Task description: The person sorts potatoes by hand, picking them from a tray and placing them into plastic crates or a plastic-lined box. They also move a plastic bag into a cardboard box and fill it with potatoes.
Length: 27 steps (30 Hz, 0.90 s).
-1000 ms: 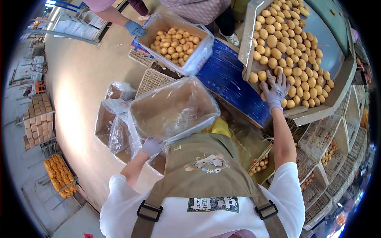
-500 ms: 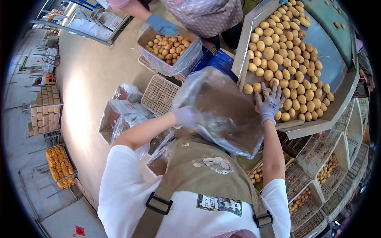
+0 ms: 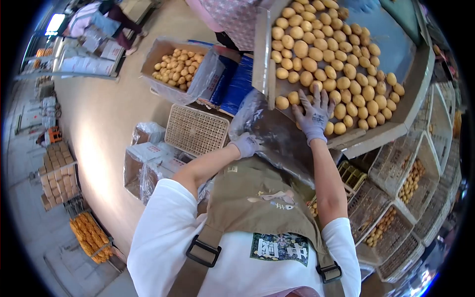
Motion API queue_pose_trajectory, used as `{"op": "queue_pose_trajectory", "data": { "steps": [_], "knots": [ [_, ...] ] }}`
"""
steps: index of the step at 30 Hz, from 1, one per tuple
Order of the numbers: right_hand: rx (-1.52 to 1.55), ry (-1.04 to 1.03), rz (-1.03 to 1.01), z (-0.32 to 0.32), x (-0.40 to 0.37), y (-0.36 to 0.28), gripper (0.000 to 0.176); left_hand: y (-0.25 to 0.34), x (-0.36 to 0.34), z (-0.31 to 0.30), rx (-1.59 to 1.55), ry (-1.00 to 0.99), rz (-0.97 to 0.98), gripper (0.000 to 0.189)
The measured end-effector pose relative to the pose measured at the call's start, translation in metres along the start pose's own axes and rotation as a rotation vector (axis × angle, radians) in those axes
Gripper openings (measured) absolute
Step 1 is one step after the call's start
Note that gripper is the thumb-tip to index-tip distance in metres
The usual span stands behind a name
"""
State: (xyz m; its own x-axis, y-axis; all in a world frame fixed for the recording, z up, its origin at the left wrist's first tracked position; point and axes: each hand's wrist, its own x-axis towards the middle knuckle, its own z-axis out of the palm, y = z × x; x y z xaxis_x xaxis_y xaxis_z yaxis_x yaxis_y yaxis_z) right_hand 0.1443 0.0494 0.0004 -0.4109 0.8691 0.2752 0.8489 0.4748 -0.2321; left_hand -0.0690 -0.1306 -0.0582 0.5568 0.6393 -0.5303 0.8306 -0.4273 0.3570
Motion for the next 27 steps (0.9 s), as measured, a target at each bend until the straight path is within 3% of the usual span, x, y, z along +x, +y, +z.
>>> {"op": "queue_pose_trajectory", "data": {
  "steps": [2, 3, 6, 8, 9, 10, 11, 14, 17, 19, 22, 23, 25, 27],
  "knots": [
    [0.034, 0.038, -0.02, 0.001, 0.0, 0.002, 0.049, 0.009, -0.002, -0.03, -0.02, -0.055, 0.044, 0.054],
    [0.039, 0.036, -0.019, 0.003, 0.001, 0.003, 0.049, 0.004, 0.012, -0.023, -0.257, -0.117, 0.017, 0.074],
    [-0.008, -0.013, -0.004, 0.002, 0.001, 0.005, 0.05, 0.012, 0.063, -0.026, -1.569, 0.101, -0.072, 0.091],
    [-0.006, -0.038, 0.027, -0.005, 0.003, 0.001, 0.049, 0.024, 0.076, -0.074, -2.302, 0.096, -0.456, 0.093],
    [0.017, -0.068, 0.012, -0.01, 0.002, 0.001, 0.049, 0.025, 0.08, -0.088, -2.408, 0.114, -0.292, 0.093],
    [0.043, -0.096, -0.006, -0.016, 0.001, 0.0, 0.049, 0.024, 0.093, -0.084, -2.59, 0.141, -0.3, 0.093],
    [0.149, -0.024, -0.041, -0.028, -0.001, -0.002, 0.049, 0.03, 0.092, -0.101, -2.64, 0.175, -0.225, 0.093],
    [0.411, -0.264, 0.046, -0.075, -0.031, -0.004, 0.044, 0.035, 0.091, -0.112, -2.815, 0.129, -0.038, 0.094],
    [0.213, -0.26, -0.011, -0.091, -0.062, -0.006, 0.036, 0.027, 0.1, -0.108, -2.983, 0.002, 0.159, 0.094],
    [0.135, -0.224, 0.066, -0.092, -0.061, -0.007, 0.035, 0.025, 0.108, -0.104, -3.126, -0.114, 0.317, 0.096],
    [0.107, -0.209, 0.178, -0.092, -0.053, -0.001, 0.037, 0.03, 0.105, -0.12, -2.87, -0.001, 0.19, 0.097],
    [0.132, -0.224, 0.217, -0.092, -0.053, 0.005, 0.037, 0.027, 0.106, -0.121, -2.896, -0.072, 0.367, 0.098],
    [0.15, -0.179, 0.297, -0.09, -0.052, 0.009, 0.043, 0.027, 0.108, -0.118, -2.861, -0.036, 0.223, 0.099],
    [0.009, -0.205, 0.214, -0.092, -0.044, -0.002, 0.045, 0.028, 0.109, -0.115, -2.861, -0.005, 0.157, 0.1]
  ]
}}
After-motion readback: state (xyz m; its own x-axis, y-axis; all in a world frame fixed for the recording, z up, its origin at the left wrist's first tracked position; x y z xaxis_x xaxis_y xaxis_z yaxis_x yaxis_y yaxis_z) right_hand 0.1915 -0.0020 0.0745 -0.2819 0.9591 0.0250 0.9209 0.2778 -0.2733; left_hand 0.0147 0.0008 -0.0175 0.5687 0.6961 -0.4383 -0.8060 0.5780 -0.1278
